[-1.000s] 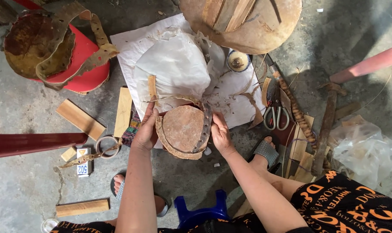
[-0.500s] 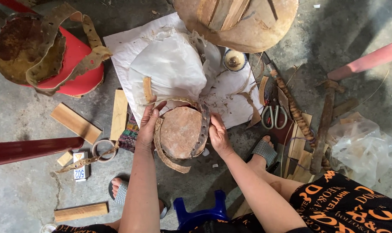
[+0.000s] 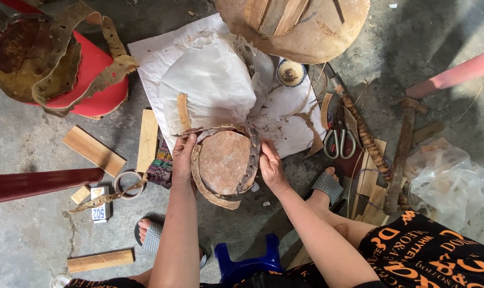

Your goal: Trimming the edges of leather pieces and fitting them onto a circular wooden frame using scissors.

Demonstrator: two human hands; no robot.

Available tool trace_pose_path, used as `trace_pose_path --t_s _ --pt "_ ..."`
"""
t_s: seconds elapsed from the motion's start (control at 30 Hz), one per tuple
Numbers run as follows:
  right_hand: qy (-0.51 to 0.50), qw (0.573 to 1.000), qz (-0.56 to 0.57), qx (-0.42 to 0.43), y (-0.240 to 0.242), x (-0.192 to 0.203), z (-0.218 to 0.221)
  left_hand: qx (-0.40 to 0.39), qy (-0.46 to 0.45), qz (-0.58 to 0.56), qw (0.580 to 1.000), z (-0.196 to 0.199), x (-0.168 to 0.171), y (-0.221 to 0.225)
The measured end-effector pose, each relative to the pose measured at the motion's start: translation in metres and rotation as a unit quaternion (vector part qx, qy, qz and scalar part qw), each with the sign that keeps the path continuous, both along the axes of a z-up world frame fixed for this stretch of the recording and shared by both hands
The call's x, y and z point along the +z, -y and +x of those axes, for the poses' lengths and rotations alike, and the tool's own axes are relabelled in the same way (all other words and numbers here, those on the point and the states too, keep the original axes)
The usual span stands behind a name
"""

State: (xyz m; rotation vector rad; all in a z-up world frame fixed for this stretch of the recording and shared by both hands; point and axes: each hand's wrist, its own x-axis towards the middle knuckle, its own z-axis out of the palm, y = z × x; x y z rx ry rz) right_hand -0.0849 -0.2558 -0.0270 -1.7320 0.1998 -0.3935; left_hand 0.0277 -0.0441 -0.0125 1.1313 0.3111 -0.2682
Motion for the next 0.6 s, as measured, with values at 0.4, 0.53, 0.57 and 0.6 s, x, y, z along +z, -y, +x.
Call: trace_pose_path --t_s 0.4,0.53,0.57,0.6 --pt "0.007 1.000 0.000 0.004 0.002 -0.008 0.001 0.017 -0.001 -0.075 0.997 -0.010 0.035 0.015" --pt "0.005 1.000 0.009 0.007 0.003 -0.006 0.002 0.031 -0.002 -0.072 0.997 -0.009 0.010 0.009" --pt "0.005 1.000 0.005 0.005 0.003 -0.010 0.002 0.045 -0.006 -0.067 0.997 -0.011 0.006 0.009" --pt "0.004 1.000 0.001 0.003 0.005 -0.014 0.002 0.060 -0.011 -0.063 0.996 -0.013 0.002 0.008"
